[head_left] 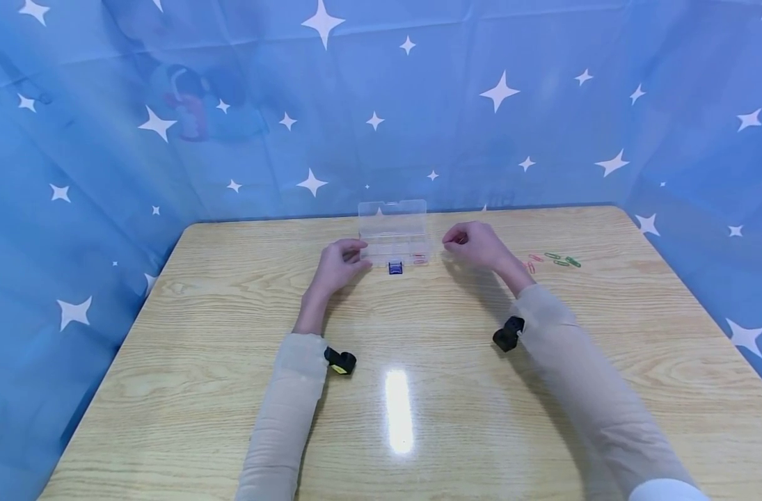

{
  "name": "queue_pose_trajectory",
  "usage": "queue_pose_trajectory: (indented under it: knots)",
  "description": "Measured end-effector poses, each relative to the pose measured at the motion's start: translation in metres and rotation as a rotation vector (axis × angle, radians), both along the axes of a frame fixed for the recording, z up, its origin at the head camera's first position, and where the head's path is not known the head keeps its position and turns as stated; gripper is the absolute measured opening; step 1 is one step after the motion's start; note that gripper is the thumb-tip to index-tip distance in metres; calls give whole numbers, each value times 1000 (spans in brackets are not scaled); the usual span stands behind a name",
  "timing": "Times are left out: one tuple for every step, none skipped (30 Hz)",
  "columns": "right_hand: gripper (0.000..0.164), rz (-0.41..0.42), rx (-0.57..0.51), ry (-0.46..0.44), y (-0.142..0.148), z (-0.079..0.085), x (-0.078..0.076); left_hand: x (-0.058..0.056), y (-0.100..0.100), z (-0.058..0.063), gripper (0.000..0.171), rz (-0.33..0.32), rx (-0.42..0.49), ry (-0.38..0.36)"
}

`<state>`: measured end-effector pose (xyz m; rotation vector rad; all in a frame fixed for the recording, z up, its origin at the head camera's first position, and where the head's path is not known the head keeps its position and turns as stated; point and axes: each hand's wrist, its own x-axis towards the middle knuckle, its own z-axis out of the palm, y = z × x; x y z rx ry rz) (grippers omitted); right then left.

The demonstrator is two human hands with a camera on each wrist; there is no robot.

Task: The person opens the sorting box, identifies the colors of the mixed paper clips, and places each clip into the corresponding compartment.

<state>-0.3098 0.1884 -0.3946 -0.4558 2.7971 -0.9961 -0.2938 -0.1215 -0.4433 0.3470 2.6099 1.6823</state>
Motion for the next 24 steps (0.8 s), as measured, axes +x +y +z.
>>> queue_pose_trajectory:
  knots:
    - [23, -4, 4, 2, 4, 0, 0, 0, 0, 0, 41, 0, -2, 0]
    - [24, -5, 6, 3, 7, 0, 0, 0, 0, 0, 41, 1, -3, 1]
    - [24, -8, 10, 3, 11, -1, 0, 0, 1, 0, 41, 1, -4, 1]
    - [24, -12, 11, -1, 14, 0, 0, 0, 1, 0, 41, 1, -4, 2]
    - [24, -15, 11, -5, 18, 0, 1, 0, 1, 0, 41, 1, -4, 2]
    - [24, -17, 9, -9, 22, 0, 1, 0, 1, 0, 41, 1, -3, 2]
    - [24, -19, 7, -14, 25, 0, 2, 0, 1, 0, 41, 1, -2, 2]
    - [25, -20, 4, -21, 29, 0, 3, 0, 1, 0, 41, 0, 0, 1]
    - [25, -24, 3, -28, 32, 0, 3, 0, 1, 0, 41, 0, 2, 0]
    - [25, -26, 3, -33, 36, -1, 4, 0, 1, 0, 41, 1, 2, 0]
    - [25, -27, 7, -34, 39, -1, 4, 0, 1, 0, 41, 1, 2, -2]
    - [25, -30, 12, -34, 42, -2, 4, 1, 1, 1, 41, 1, 1, -3]
    - [25, -31, 17, -36, 45, -2, 4, 1, 1, 1, 41, 2, 0, -4]
    - [25, -32, 25, -37, 48, -2, 5, 1, 0, 1, 41, 2, -1, -5]
    - [25, -33, 34, -37, 51, -3, 5, 1, 0, 1, 41, 2, -4, -7]
    - [24, -32, 44, -38, 54, -3, 6, 1, 0, 1, 41, 2, -5, -10]
    - [24, -32, 52, -39, 57, -3, 6, 1, 0, 1, 41, 1, -6, -12]
    - [23, -34, 58, -44, 59, -3, 7, 1, 0, 1, 41, 1, -6, -13]
    - [23, -34, 63, -48, 62, -3, 8, 1, 0, 1, 41, 1, -8, -14]
    - [22, -35, 71, -50, 64, -3, 8, 1, 0, 1, 41, 2, -9, -14]
    - [22, -33, 77, -53, 66, -3, 9, 0, 0, 1, 41, 1, -11, -14]
    - [21, -33, 81, -56, 68, -3, 10, 0, 0, 1, 41, 2, -12, -13]
    - [21, -35, 85, -60, 69, -4, 10, 0, 0, 1, 41, 2, -14, -11]
    - [21, -35, 88, -64, 71, -4, 10, 0, 0, 1, 41, 3, -15, -10]
